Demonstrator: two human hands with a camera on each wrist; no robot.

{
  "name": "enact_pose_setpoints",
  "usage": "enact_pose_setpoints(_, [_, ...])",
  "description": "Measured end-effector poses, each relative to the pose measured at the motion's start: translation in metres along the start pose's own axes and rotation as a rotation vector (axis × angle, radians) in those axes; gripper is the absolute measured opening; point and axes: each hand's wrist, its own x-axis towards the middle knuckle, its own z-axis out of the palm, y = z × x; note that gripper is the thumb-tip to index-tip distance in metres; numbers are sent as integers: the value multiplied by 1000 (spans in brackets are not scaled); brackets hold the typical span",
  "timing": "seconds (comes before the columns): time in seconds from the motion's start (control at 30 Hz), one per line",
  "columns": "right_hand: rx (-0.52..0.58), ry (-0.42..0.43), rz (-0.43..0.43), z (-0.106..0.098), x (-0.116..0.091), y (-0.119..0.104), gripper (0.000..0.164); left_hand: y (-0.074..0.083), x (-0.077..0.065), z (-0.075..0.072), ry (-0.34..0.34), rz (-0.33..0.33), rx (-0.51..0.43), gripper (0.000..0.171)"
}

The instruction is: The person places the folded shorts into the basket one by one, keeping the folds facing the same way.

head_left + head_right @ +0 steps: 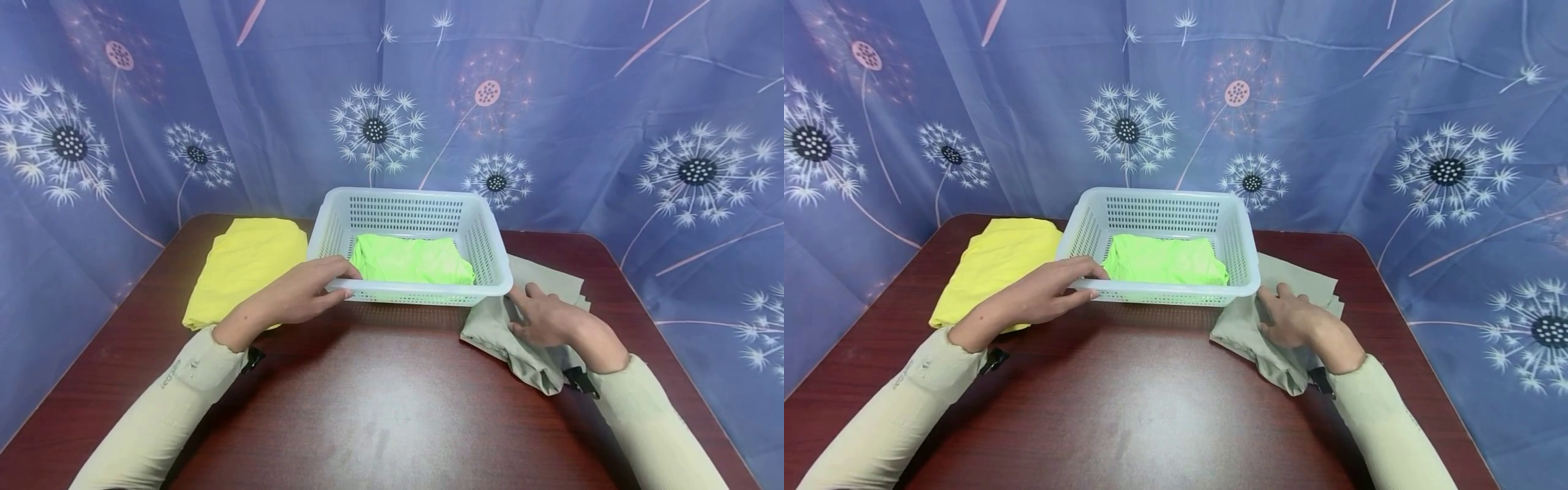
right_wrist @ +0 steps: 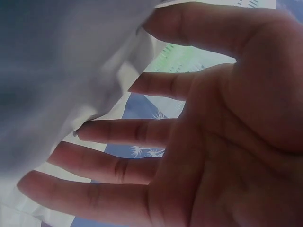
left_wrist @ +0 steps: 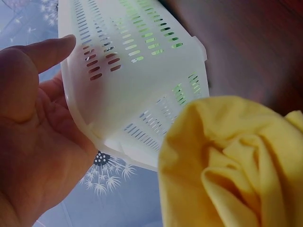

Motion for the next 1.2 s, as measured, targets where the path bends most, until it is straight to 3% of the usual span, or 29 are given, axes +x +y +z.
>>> enact_pose_setpoints(0.3, [7, -47, -9, -1, -2, -4, 88, 1, -1, 0, -2, 1, 22, 17])
enact_pose_setpoints(0.87, [-5, -51, -22, 0, -6, -15, 72, -1, 1, 2, 25, 43, 47, 17])
enact_pose_setpoints(1.2, [1, -47, -56, -1, -7, -13, 94, 1, 0, 1, 16, 26, 27, 19])
